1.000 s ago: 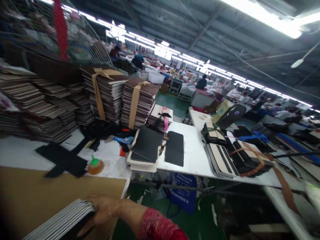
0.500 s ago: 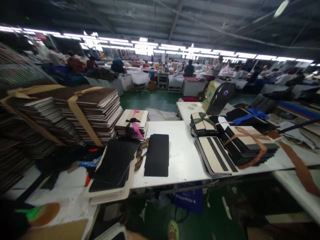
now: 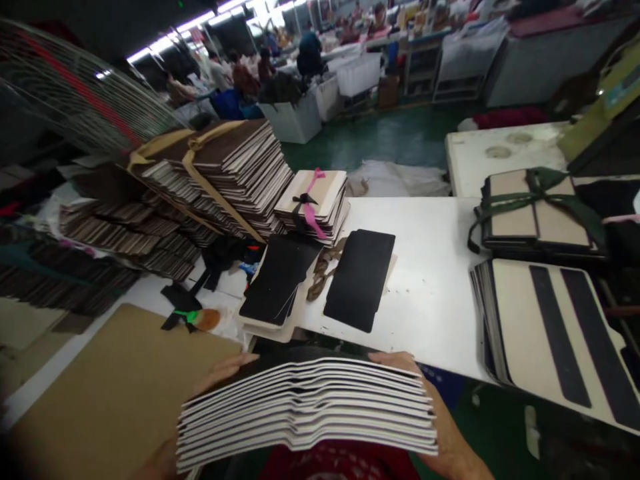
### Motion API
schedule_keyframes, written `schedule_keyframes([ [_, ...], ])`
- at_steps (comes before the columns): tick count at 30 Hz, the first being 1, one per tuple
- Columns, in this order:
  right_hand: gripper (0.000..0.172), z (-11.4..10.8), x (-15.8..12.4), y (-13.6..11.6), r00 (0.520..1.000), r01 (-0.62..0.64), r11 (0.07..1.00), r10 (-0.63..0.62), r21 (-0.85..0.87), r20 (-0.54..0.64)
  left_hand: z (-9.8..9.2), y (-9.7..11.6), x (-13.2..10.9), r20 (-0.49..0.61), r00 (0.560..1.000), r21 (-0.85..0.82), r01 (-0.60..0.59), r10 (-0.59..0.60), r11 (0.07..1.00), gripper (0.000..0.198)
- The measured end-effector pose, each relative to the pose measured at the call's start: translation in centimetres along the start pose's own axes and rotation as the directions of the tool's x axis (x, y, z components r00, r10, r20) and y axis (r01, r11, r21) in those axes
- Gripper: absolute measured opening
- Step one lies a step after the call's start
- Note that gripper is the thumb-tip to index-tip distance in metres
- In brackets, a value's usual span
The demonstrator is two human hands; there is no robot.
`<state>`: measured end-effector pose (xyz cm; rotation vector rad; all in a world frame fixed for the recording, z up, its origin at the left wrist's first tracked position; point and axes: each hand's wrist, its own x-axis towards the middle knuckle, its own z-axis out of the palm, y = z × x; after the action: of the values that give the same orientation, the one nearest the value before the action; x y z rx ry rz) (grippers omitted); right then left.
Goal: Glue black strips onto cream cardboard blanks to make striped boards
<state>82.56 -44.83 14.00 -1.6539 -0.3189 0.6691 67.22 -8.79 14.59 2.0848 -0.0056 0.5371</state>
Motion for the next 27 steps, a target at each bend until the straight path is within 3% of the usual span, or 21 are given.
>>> schedule_keyframes([
  [3,0.041,-0.7,-0.4,0.4,0.999,0.001,0.999,-0.002,-0.042,-0.046,0.8,-0.3,1.7,0.085,0.996,-0.079,0.038,-0.031,0.996,0.037],
  [6,0.058,-0.3,-0.6,2.0,0.991,-0.082,0.990,0.069,-0.114,-0.115,1.1,0.0,1.9,0.171,0.961,-0.058,0.229,-0.217,0.972,0.049],
  [9,0.062,1.3,0.2,4.2,0.963,-0.254,0.959,0.239,-0.127,-0.122,0.9,0.1,1.0,0.257,0.830,-0.095,0.531,-0.495,0.842,0.076],
  [11,0.062,3.2,1.6,5.3,0.954,-0.301,0.947,0.298,-0.109,-0.048,0.2,-0.5,-0.4,0.223,0.731,-0.152,0.680,-0.645,0.717,0.087],
  [13,0.063,6.0,3.2,5.5,0.952,-0.297,0.950,0.302,-0.097,0.046,-1.2,-1.5,-2.4,0.142,0.656,-0.184,0.753,-0.741,0.631,0.092],
  [16,0.066,11.7,5.4,4.5,0.932,-0.291,0.956,0.293,-0.043,0.213,-4.7,-2.9,-6.3,0.035,0.583,-0.217,0.797,-0.812,0.563,0.084],
  [21,0.063,22.6,7.8,2.4,0.842,-0.440,0.881,0.339,0.173,0.419,-12.2,-4.8,-12.3,-0.096,0.468,-0.307,0.826,-0.879,0.473,0.076],
  [24,0.059,28.2,8.9,1.9,0.768,-0.562,0.787,0.384,0.254,0.513,-16.6,-6.0,-14.4,-0.162,0.396,-0.332,0.841,-0.904,0.428,0.080],
  [27,0.058,32.4,10.3,2.1,0.747,-0.579,0.776,0.382,0.250,0.545,-20.1,-7.8,-15.3,-0.202,0.348,-0.333,0.855,-0.916,0.398,0.081],
])
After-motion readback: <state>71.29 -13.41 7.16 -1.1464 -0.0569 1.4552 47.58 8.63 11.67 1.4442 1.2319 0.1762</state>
